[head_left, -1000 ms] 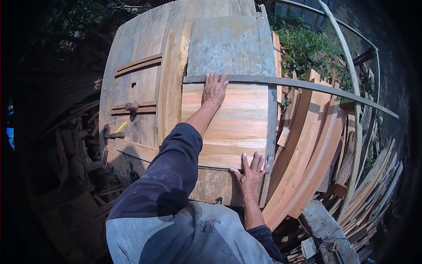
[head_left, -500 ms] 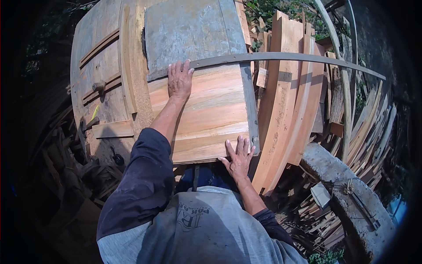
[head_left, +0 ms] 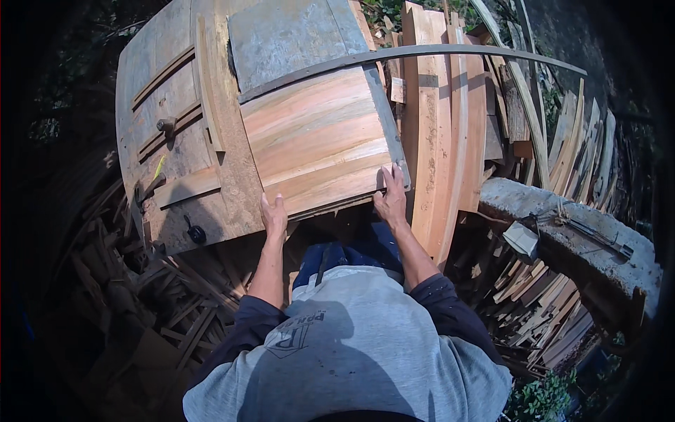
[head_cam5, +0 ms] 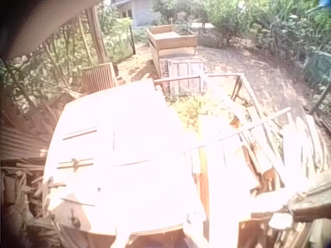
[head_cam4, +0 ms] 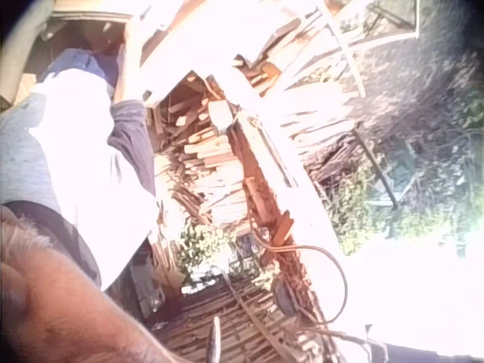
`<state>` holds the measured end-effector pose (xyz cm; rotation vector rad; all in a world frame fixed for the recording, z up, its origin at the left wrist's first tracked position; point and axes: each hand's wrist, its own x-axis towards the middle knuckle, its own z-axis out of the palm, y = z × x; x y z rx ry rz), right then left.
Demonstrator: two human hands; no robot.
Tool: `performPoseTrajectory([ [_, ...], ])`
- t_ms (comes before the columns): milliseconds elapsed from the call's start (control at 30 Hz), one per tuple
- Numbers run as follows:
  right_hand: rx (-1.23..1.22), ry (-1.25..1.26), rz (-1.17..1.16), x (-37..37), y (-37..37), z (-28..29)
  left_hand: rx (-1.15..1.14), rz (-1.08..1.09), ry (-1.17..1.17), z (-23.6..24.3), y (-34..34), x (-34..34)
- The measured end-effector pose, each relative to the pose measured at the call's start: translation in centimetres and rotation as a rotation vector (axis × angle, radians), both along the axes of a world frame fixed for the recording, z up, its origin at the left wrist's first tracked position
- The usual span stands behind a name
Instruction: The person assembles a wooden structure by using a pneumatic nail gun to join pieces of wood, marks measurements with a pencil, and luego positions boards on a table saw to make cuts.
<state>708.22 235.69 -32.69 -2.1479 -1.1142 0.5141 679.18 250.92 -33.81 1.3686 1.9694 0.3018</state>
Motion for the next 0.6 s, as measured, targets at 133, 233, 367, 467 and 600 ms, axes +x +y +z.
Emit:
performPoseTrajectory([
  [133,-0.056,0.129,-0.127,0.9,0.7,2.3,-0.043,0.034,-0.131,1.7,0.4,-0.2],
  [233,-0.076,0.169,-0.169,2.6,0.2,5.6,-0.049,0.058,-0.294,5.6,0.1,-2.6],
  [367,0.155,0.578,-0.097,6.4,-1.4,16.8,-0.101,0.108,-0.776,15.3,0.3,-5.3],
  [467,0.283,0.500,0.127,7.2,0.2,24.2,-0.055,0.019,-1.100,21.5,1.8,-6.2],
  [600,0.521,0.748,0.063,8.5,7.9,18.3,0.472,-0.234,-0.531,17.7,6.6,-3.8],
])
